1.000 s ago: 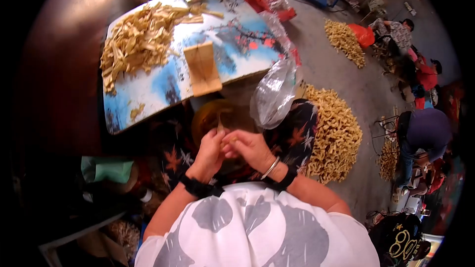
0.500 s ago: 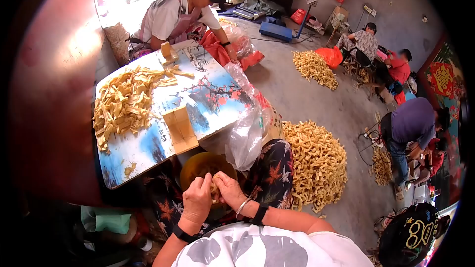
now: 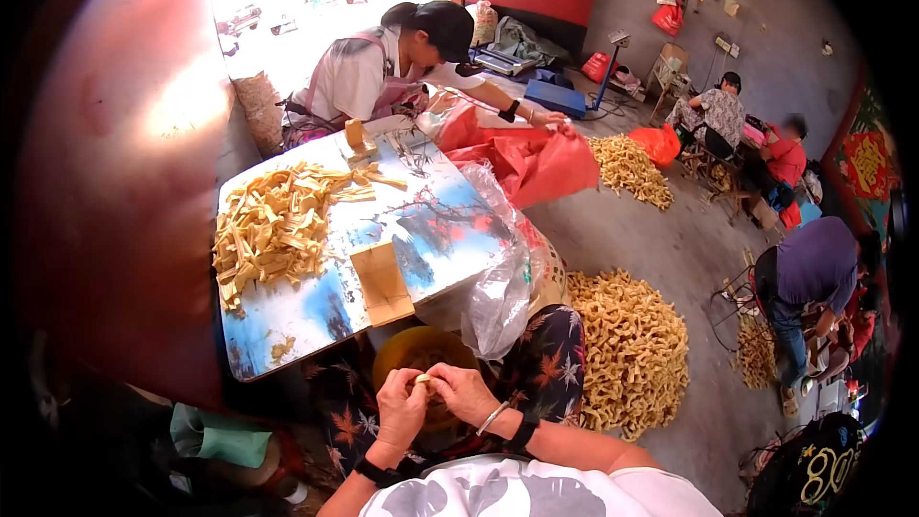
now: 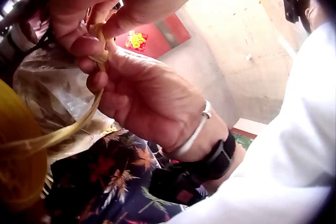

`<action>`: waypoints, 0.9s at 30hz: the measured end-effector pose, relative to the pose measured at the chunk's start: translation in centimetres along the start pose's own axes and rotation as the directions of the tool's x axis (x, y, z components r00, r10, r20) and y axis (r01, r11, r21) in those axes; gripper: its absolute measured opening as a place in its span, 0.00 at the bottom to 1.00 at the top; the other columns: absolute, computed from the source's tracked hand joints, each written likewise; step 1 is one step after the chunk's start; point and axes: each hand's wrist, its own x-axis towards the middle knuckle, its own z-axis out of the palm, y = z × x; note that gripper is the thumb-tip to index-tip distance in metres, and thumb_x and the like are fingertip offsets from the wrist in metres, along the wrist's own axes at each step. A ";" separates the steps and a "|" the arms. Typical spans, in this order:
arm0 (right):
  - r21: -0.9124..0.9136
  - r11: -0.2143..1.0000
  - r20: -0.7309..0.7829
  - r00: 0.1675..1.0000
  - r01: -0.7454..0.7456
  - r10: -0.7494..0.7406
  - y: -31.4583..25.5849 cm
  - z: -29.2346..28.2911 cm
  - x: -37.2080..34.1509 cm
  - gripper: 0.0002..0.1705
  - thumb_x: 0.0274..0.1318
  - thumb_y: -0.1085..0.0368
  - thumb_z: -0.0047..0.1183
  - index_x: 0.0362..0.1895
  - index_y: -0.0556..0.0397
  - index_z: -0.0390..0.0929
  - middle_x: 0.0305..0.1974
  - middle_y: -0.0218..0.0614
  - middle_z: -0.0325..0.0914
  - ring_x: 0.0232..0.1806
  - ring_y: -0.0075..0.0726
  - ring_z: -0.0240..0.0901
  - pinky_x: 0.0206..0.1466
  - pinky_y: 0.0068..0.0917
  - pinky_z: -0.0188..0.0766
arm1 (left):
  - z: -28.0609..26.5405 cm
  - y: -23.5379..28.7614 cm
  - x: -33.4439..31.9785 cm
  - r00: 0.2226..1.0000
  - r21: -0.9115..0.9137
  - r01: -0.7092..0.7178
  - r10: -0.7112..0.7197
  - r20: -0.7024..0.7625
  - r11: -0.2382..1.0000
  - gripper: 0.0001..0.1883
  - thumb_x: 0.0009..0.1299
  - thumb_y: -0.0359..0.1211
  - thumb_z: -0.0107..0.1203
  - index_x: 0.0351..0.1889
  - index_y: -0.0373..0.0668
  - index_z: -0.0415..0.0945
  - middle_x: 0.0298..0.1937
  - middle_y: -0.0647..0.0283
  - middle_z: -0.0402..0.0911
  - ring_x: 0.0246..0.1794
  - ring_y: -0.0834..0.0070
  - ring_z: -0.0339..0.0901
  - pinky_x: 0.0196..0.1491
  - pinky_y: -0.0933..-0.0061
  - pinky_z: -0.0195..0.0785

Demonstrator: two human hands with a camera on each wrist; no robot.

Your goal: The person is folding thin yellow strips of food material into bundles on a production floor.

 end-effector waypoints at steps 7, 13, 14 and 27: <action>0.620 0.533 0.438 0.818 -0.576 0.374 0.4 0.1 -0.3 0.14 0.72 0.56 0.46 0.51 0.49 0.77 0.45 0.23 0.75 0.42 0.19 0.73 0.43 0.20 0.73 | -0.4 0.7 -0.6 0.999 0.008 -0.022 0.022 -0.045 1.000 0.06 0.66 0.23 0.55 0.40 0.36 0.73 0.32 0.56 0.79 0.29 0.67 0.80 0.33 0.71 0.75; 0.242 0.944 0.069 0.974 -0.224 0.214 -0.5 0.3 -0.1 0.11 0.71 0.59 0.46 0.42 0.53 0.73 0.31 0.33 0.80 0.34 0.25 0.79 0.39 0.25 0.78 | -1.0 0.9 -1.0 0.964 -0.541 0.266 -0.202 0.175 0.798 0.06 0.72 0.27 0.56 0.44 0.36 0.77 0.32 0.62 0.83 0.28 0.81 0.79 0.31 0.78 0.74; 0.204 0.959 0.068 0.980 -0.197 0.187 -1.1 0.3 -0.2 0.11 0.71 0.59 0.47 0.42 0.53 0.73 0.30 0.34 0.80 0.33 0.28 0.80 0.37 0.26 0.78 | -0.8 1.0 -1.1 0.978 -0.449 0.209 -0.177 0.112 0.869 0.05 0.71 0.27 0.56 0.43 0.35 0.78 0.32 0.61 0.83 0.29 0.80 0.79 0.32 0.77 0.74; 0.238 0.963 0.020 0.992 -0.125 0.124 -3.0 -1.5 0.5 0.10 0.67 0.66 0.44 0.32 0.55 0.73 0.18 0.37 0.75 0.19 0.32 0.76 0.23 0.28 0.70 | -3.3 0.0 1.3 0.925 -0.757 0.359 -0.317 0.210 0.546 0.07 0.71 0.28 0.56 0.46 0.38 0.77 0.35 0.67 0.79 0.30 0.82 0.75 0.34 0.79 0.69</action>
